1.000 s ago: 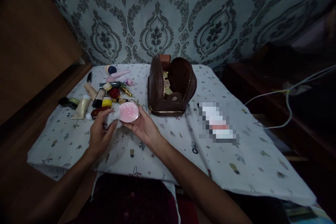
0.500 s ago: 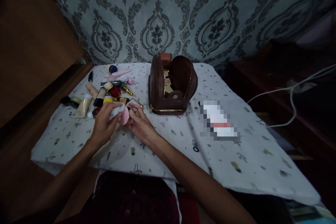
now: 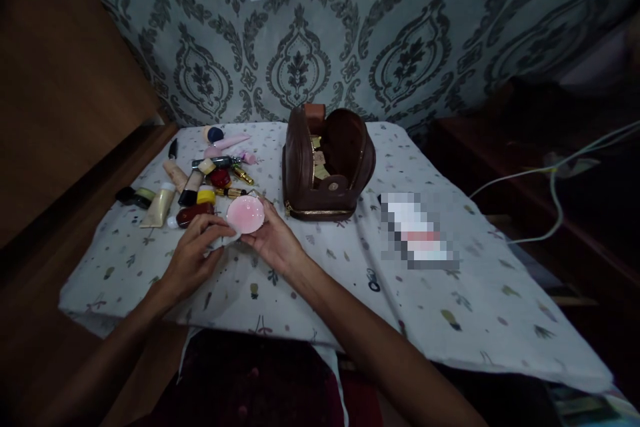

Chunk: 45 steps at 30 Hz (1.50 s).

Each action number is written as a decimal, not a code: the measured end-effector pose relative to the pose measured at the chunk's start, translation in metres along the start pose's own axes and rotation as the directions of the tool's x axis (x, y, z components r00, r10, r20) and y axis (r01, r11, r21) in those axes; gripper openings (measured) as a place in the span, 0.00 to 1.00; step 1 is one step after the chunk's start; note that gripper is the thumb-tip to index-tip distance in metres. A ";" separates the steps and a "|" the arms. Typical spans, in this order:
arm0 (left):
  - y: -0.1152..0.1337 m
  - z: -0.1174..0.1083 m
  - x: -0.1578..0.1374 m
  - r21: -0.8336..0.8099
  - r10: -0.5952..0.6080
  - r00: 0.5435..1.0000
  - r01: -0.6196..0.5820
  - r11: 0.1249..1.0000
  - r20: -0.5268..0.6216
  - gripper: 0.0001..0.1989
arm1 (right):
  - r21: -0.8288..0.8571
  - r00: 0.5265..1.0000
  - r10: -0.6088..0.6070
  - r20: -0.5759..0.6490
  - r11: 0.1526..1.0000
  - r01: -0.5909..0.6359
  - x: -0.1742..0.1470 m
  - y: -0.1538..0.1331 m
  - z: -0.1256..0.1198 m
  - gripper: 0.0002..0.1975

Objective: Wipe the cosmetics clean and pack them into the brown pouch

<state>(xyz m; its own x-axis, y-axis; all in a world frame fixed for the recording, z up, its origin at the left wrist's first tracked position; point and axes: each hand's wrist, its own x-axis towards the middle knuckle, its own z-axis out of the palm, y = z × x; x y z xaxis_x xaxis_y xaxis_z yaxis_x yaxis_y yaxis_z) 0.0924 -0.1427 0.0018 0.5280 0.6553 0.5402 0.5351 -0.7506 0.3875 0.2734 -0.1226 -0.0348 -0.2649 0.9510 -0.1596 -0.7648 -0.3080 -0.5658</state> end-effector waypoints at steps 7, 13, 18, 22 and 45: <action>-0.006 -0.001 0.007 -0.245 -0.204 0.970 0.168 0.955 -0.131 0.11 | 0.100 0.991 0.123 0.060 0.987 -0.129 -0.006 -0.005 0.005 0.11; -0.011 0.002 0.009 -0.375 -0.294 0.948 0.230 0.898 -0.122 0.10 | 0.038 0.981 0.117 0.154 0.992 -0.124 -0.007 -0.009 0.008 0.15; -0.015 0.000 0.005 -0.445 -0.420 0.905 0.349 0.825 -0.070 0.08 | -0.303 0.979 -0.057 0.196 0.946 0.115 -0.013 -0.012 0.008 0.20; -0.022 -0.001 0.001 -0.458 -0.497 0.868 0.433 0.776 -0.022 0.08 | -0.642 0.940 -0.193 0.282 0.690 0.334 -0.015 -0.009 0.002 0.27; 0.001 0.014 -0.001 -0.151 -0.007 0.992 0.025 0.988 0.123 0.19 | -0.880 0.887 -0.166 0.431 0.141 0.454 -0.009 0.016 -0.012 0.51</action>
<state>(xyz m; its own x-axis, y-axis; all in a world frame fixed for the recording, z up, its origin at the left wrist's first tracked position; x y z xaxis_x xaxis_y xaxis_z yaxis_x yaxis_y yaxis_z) 0.1017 -0.1430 -0.0082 0.6013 0.6658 0.4417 0.4430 -0.7379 0.5092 0.2712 -0.1359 -0.0521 -0.3613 0.8827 0.3005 0.2890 0.4124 -0.8639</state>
